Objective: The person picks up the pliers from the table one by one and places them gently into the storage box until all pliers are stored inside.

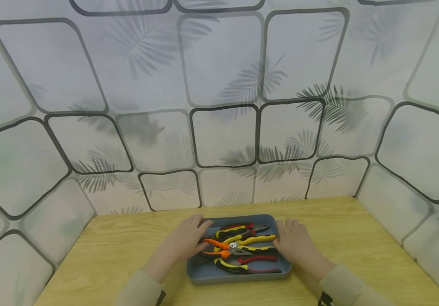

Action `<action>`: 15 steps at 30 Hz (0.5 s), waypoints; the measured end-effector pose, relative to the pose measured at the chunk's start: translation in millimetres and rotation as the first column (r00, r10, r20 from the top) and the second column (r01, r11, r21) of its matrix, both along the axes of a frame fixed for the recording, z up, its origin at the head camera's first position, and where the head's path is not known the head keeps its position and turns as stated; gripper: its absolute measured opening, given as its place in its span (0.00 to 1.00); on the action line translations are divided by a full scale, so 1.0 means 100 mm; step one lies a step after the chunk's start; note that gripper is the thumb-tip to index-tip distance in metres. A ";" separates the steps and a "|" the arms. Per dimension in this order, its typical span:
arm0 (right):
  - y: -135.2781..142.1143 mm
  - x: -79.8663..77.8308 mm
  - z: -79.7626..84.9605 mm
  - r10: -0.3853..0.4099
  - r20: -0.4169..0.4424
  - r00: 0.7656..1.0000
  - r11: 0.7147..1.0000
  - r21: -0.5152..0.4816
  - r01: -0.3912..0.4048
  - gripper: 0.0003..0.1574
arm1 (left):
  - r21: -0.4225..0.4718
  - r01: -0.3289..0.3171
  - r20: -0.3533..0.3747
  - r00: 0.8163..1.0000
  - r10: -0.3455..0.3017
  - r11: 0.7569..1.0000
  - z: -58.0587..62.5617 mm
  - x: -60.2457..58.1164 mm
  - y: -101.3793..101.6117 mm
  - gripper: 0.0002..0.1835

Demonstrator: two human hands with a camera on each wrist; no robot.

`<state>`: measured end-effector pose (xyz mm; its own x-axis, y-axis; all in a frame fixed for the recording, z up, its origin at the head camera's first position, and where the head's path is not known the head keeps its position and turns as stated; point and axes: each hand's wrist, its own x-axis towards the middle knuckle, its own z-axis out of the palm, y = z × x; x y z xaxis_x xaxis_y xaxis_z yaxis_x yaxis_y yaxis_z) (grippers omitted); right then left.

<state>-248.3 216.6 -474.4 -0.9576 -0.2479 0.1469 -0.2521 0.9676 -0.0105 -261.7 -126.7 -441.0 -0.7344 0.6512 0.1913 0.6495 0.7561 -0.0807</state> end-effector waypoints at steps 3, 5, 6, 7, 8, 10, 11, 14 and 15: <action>0.00 0.00 0.00 0.001 0.000 1.000 1.000 0.001 -0.001 0.18 | 0.010 -0.013 0.006 1.000 0.013 1.000 0.00 0.05 -0.07 0.31; 0.00 0.00 0.00 0.000 0.000 1.000 1.000 0.005 0.000 0.18 | 0.019 -0.017 0.005 1.000 0.017 1.000 0.01 0.09 -0.12 0.30; 0.00 0.00 0.00 0.000 -0.001 1.000 1.000 0.008 0.000 0.17 | 0.019 -0.020 0.002 1.000 0.020 1.000 0.01 0.10 -0.15 0.29; -0.01 0.00 0.00 -0.001 -0.002 1.000 1.000 0.010 0.001 0.17 | 0.021 -0.019 -0.003 1.000 0.019 1.000 0.01 0.12 -0.17 0.28; -0.01 0.00 0.00 -0.002 -0.002 1.000 1.000 0.013 0.002 0.17 | 0.025 -0.019 -0.006 1.000 0.019 1.000 0.01 0.13 -0.19 0.28; -0.01 -0.01 -0.01 -0.005 0.001 1.000 1.000 0.019 0.005 0.17 | 0.029 -0.021 -0.007 1.000 0.022 0.999 0.02 0.16 -0.23 0.28; -0.01 -0.01 -0.01 -0.007 0.002 1.000 1.000 0.021 0.006 0.17 | 0.028 -0.023 -0.009 1.000 0.023 0.999 0.01 0.17 -0.26 0.28; -0.01 -0.01 -0.01 -0.009 0.002 1.000 1.000 0.023 0.009 0.18 | 0.035 -0.030 -0.018 0.999 0.030 0.999 0.00 0.21 -0.33 0.28; -0.01 0.00 -0.01 -0.009 0.003 1.000 1.000 0.025 0.009 0.18 | 0.037 -0.032 -0.025 0.999 0.033 0.999 -0.01 0.22 -0.35 0.28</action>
<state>-248.8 215.9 -475.1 -0.9602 -0.2432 0.1376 -0.2437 0.9698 0.0131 -240.0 -161.6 -442.2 -0.7493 0.6196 0.2339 0.6228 0.7793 -0.0690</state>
